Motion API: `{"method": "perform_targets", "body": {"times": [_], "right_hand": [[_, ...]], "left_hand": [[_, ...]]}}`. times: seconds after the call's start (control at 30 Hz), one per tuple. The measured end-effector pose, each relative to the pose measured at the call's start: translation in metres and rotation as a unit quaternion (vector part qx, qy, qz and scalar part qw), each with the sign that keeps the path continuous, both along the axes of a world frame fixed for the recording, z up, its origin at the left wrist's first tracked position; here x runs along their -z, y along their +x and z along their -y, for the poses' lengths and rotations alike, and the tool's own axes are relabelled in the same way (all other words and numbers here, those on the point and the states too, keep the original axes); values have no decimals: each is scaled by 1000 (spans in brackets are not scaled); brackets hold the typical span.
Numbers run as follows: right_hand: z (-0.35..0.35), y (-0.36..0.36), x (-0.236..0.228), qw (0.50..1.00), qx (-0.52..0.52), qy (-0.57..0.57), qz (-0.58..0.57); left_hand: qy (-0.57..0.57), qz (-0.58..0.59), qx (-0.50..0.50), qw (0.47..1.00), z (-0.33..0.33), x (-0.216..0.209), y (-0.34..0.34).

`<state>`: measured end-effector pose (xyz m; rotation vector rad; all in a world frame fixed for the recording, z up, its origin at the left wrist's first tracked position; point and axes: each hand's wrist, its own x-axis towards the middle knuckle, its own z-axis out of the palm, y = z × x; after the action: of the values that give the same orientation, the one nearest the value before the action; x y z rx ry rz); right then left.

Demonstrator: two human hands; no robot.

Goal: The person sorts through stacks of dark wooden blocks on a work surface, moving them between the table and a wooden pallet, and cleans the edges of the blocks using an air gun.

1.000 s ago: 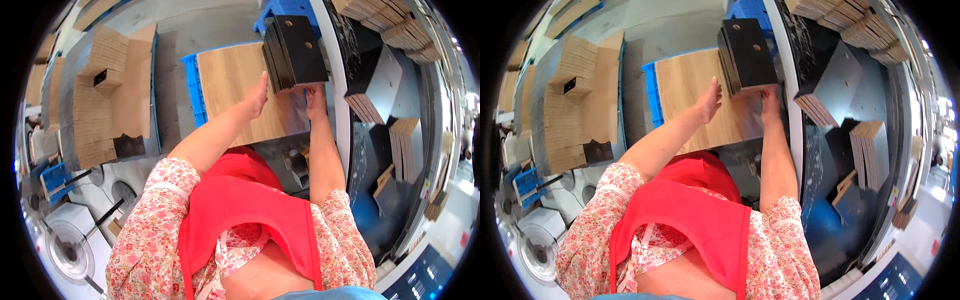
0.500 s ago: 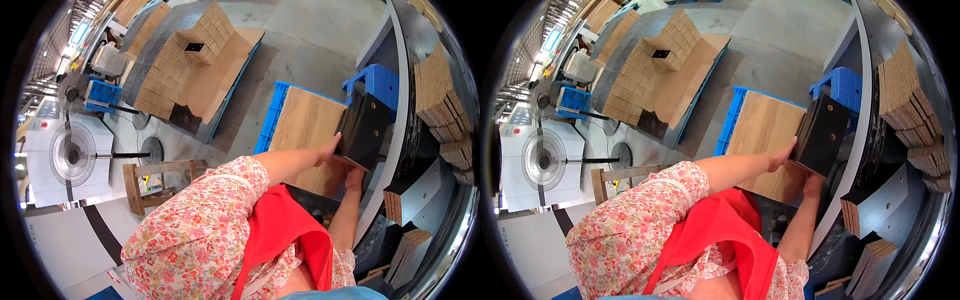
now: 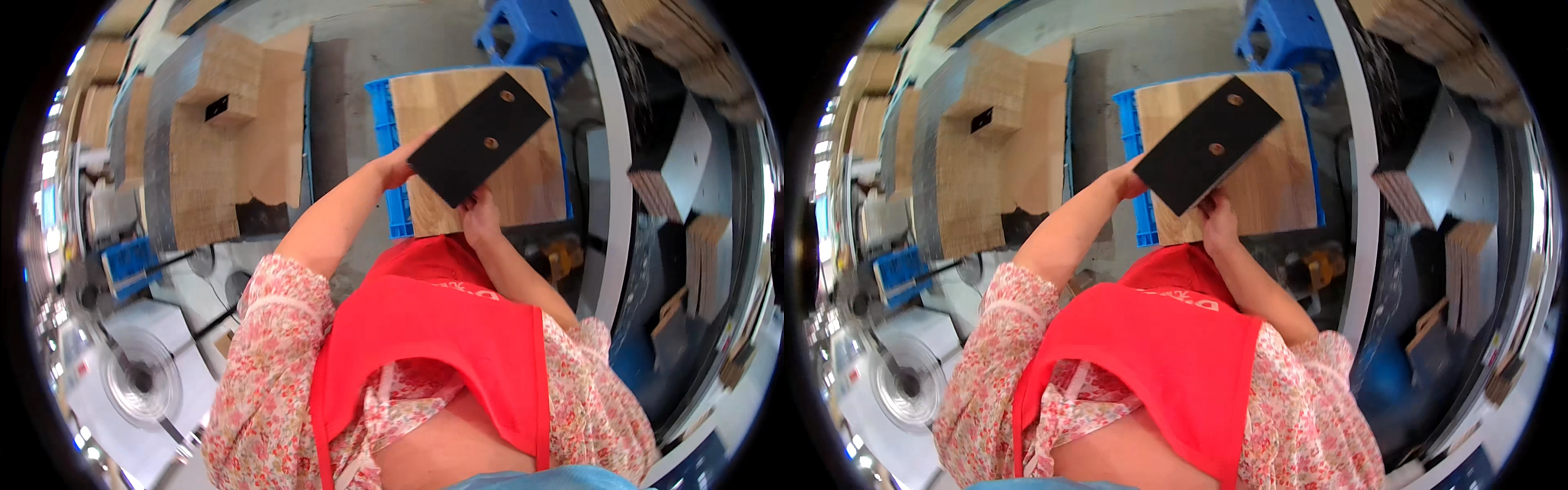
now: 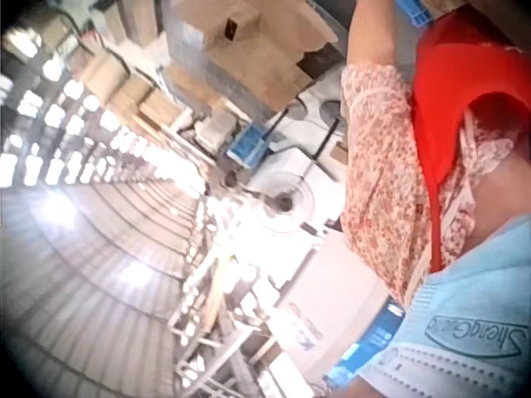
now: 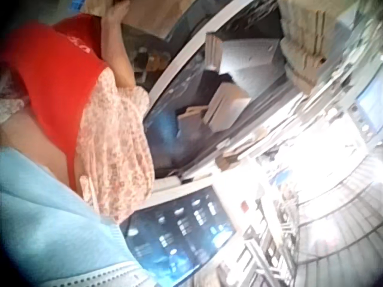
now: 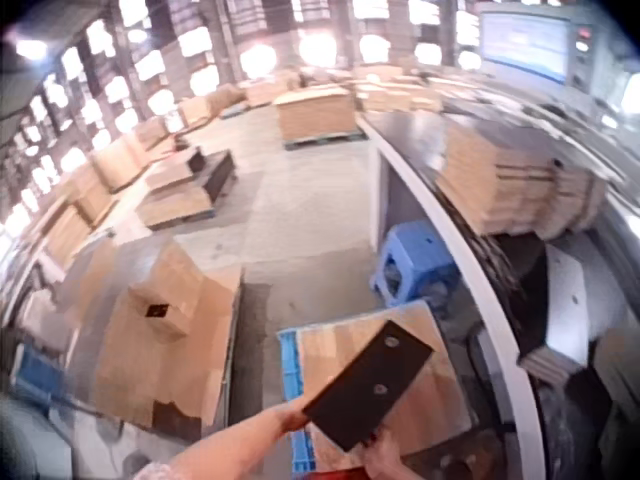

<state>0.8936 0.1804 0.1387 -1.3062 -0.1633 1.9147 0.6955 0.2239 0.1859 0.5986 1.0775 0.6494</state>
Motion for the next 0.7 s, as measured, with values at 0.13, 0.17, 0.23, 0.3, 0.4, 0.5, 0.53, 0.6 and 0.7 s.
{"method": "perform_targets", "body": {"times": [0.13, 0.17, 0.23, 0.3, 0.4, 0.5, 0.53, 0.6, 0.7], "right_hand": [[2, -13, -24, 1000, 8, 9, 25], [2, -13, -29, 999, 13, 7, 40], [1, -22, -63, 995, 51, 66, -60], [-7, -32, -66, 991, 76, 57, -98], [-19, -45, -62, 975, 131, 27, -179], [-23, -43, -57, 979, 122, -51, -153], [-23, -44, -54, 986, 119, -34, -115], [-21, -47, -42, 993, 112, -3, -37], [-30, -40, 4, 987, 82, 133, 26]], "left_hand": [[-33, 9, -1, 999, 3, -25, -6], [-59, 3, -9, 998, 0, -37, -4], [-106, -14, -28, 994, -4, -66, 3], [-58, -2, 16, 998, -2, -65, 2], [-7, 10, 54, 998, -2, -67, 8], [-35, -4, 72, 997, -4, -53, 0], [-55, 0, 73, 996, -7, -50, -4], [-96, 8, 74, 993, -16, -45, -8], [-103, 29, 34, 994, -45, -51, 11]]}}
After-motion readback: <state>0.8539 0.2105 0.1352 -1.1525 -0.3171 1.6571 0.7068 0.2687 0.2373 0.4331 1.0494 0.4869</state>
